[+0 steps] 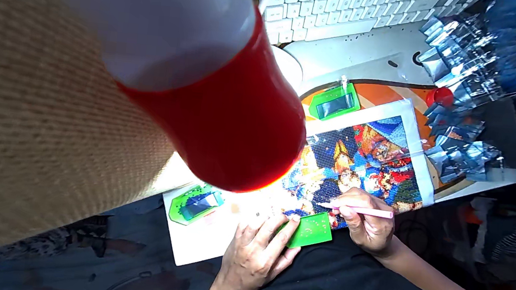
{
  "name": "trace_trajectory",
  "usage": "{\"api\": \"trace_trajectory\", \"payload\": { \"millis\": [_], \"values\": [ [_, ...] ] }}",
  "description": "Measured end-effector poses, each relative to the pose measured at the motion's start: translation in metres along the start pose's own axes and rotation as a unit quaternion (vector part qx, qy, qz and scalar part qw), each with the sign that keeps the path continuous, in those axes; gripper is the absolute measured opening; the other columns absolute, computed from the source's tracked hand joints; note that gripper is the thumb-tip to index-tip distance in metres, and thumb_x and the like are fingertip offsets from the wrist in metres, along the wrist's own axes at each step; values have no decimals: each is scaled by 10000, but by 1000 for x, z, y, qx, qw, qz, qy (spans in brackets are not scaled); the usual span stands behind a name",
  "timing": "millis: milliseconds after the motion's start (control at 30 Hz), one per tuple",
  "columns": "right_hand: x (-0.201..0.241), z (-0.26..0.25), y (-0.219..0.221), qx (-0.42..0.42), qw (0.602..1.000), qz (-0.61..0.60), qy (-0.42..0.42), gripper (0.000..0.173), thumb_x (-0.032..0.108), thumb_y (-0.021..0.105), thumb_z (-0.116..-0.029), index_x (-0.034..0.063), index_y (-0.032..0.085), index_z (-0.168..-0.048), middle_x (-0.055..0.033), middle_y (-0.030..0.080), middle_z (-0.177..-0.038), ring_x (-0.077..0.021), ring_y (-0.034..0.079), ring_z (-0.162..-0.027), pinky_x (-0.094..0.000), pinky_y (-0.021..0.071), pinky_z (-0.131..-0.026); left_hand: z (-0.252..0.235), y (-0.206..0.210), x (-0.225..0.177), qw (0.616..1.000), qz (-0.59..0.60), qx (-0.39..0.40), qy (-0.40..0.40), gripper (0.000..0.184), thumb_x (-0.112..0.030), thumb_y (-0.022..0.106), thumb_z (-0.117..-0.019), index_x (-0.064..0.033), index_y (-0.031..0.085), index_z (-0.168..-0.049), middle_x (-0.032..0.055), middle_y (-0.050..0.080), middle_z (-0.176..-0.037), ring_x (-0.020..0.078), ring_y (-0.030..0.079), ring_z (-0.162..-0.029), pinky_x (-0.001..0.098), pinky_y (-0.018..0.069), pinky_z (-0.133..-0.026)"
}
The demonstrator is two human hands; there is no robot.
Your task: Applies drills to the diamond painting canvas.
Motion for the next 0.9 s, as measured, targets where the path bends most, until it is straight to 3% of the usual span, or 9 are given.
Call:
{"api": "trace_trajectory", "payload": {
  "millis": [233,900],
  "values": [
    [1,9,2,18,999,-8,-27,314,306,535,-1041,54,710,-974,-66,745,-921,-144,722,-930,-279,589,-852,-2,-3,-2,1000,4,9,7,508,-559,729,-835,-352,710,-1299,-75,684,-1283,119,621,-1126,357,467,-959],
    [-5,0,-3,-10,999,43,-4,306,291,530,-1048,54,719,-1003,-42,738,-930,-99,711,-935,-250,586,-877,-4,0,3,1000,-8,-7,-5,506,-551,732,-838,-351,709,-1302,-75,685,-1282,118,627,-1112,355,473,-935]
  ]
}}
Point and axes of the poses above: each hand's wrist, its own z-axis away from the middle knuckle, its own y-axis out of the palm, x = y × z, the point moved 4 cm from there along -z, towards the middle knuckle
